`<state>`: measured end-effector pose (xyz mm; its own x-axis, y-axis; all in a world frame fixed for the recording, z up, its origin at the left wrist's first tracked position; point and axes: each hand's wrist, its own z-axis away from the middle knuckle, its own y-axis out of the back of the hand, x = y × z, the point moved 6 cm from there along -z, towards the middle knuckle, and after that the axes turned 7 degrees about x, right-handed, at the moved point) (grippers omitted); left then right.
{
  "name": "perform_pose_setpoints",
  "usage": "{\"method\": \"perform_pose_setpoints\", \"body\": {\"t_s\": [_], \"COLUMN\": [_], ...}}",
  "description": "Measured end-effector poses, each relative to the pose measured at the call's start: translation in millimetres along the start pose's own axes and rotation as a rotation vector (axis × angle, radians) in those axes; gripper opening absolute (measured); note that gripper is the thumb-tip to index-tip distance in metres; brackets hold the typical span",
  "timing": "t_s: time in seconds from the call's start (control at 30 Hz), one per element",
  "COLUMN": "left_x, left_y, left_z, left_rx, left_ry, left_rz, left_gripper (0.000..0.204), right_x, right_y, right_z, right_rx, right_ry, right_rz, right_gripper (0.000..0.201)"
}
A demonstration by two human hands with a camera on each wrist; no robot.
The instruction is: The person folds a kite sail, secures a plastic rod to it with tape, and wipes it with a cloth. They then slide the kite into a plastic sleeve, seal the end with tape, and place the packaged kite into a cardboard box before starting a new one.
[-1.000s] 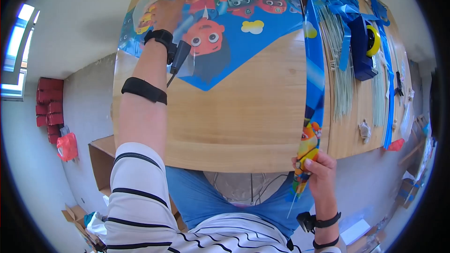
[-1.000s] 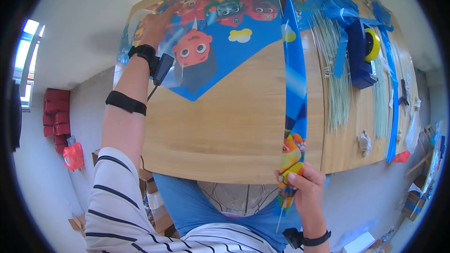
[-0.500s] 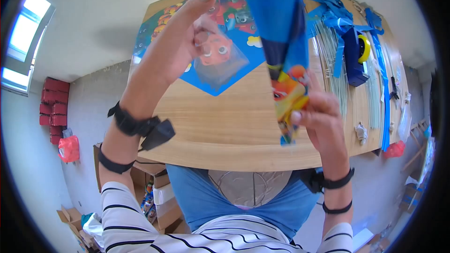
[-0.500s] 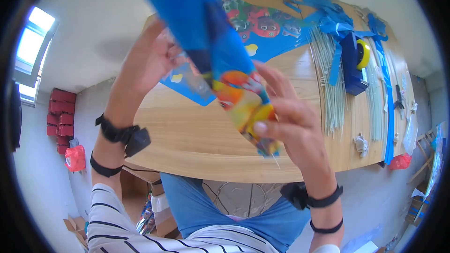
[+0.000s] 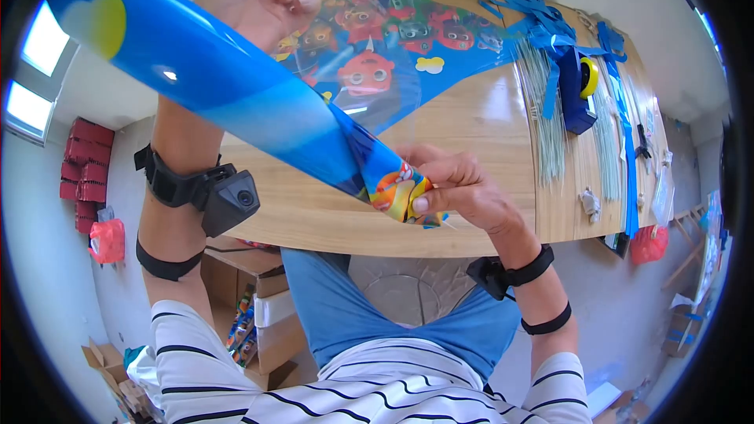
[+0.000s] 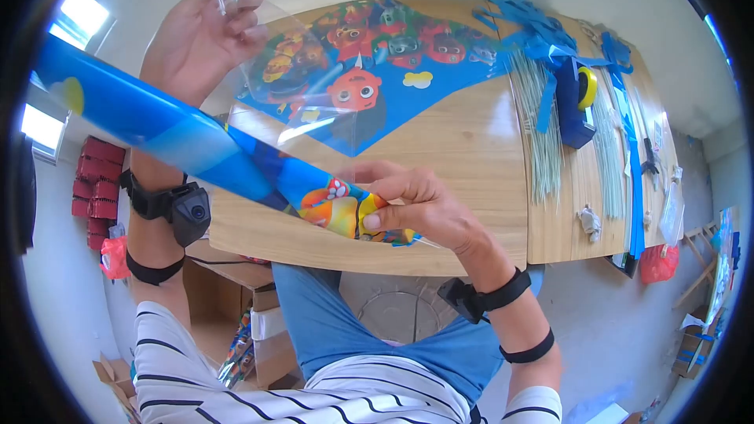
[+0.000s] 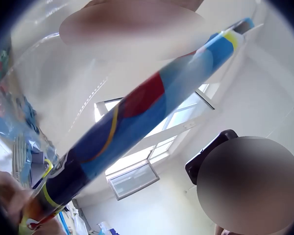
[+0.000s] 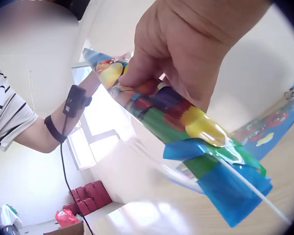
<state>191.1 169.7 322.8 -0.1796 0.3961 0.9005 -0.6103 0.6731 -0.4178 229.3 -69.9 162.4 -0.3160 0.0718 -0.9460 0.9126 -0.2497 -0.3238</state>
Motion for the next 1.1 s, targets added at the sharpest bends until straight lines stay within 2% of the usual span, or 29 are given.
{"method": "perform_pose_setpoints", "body": {"t_s": [0.03,0.07,0.13,0.2,0.23,0.37,0.4,0.47,0.57,0.63,0.7,0.73,0.8,0.93,1.03,1.1], "left_x": [-0.7,0.4,4.9,6.3,2.1,-6.8,-8.5,-14.2,-58.4,-102.7,-154.9,-168.4,-184.3,-214.3,-220.0,-214.6], "left_y": [-0.9,1.7,8.7,23.1,25.3,43.4,55.2,96.8,110.7,126.9,156.8,153.7,136.3,157.5,167.7,166.0], "left_z": [-3.6,-7.8,-17.5,-33.7,-36.5,-65.1,-96.7,-137.6,-196.0,-224.6,-256.1,-247.8,-217.8,-232.7,-253.5,-261.0], "left_rx": [-0.012,0.051,0.184,0.276,0.076,-0.054,0.055,0.314,0.503,0.586,0.553,0.542,0.671,0.615,0.550,0.609], "left_ry": [-0.011,-0.034,-0.084,-0.028,-0.142,-0.151,-0.185,-0.169,-0.497,-0.592,-0.482,-0.429,-0.464,-0.395,-0.469,-0.625], "left_rz": [-0.009,-0.019,-0.040,-0.044,-0.002,0.099,0.067,-0.299,-0.831,-1.027,-0.998,-0.979,-1.490,-1.574,-1.717,-1.757], "left_gripper": [0.039,0.039,0.038,0.040,0.042,0.026,0.022,0.023,0.037,0.032,0.028,0.026,0.024,0.025,0.028,0.033], "right_x": [2.5,4.3,12.0,25.2,35.8,38.0,35.6,31.7,25.9,35.2,61.2,75.2,100.2,111.9,94.3,81.8], "right_y": [-2.4,-4.3,-3.8,-0.6,1.5,9.3,13.3,22.9,31.0,46.5,70.4,82.6,105.4,122.5,129.5,135.7], "right_z": [-0.6,-0.9,1.0,0.7,-1.6,-4.4,-3.6,1.2,3.2,0.6,-4.8,-6.7,-5.7,5.6,17.9,30.9], "right_rx": [-0.004,-0.010,0.013,0.052,0.076,0.172,0.217,0.309,0.412,0.450,0.485,0.512,0.567,0.608,0.656,0.689], "right_ry": [0.046,0.092,0.058,-0.006,-0.051,-0.163,-0.215,-0.326,-0.388,-0.469,-0.553,-0.574,-0.620,-0.684,-0.719,-0.720], "right_rz": [-0.006,-0.013,-0.035,-0.077,-0.106,-0.190,-0.220,-0.277,-0.247,-0.187,-0.124,-0.116,-0.100,-0.103,-0.063,0.019], "right_gripper": [0.021,0.022,0.022,0.023,0.023,0.023,0.023,0.023,0.016,0.016,0.016,0.016,0.015,0.015,0.016,0.016]}}
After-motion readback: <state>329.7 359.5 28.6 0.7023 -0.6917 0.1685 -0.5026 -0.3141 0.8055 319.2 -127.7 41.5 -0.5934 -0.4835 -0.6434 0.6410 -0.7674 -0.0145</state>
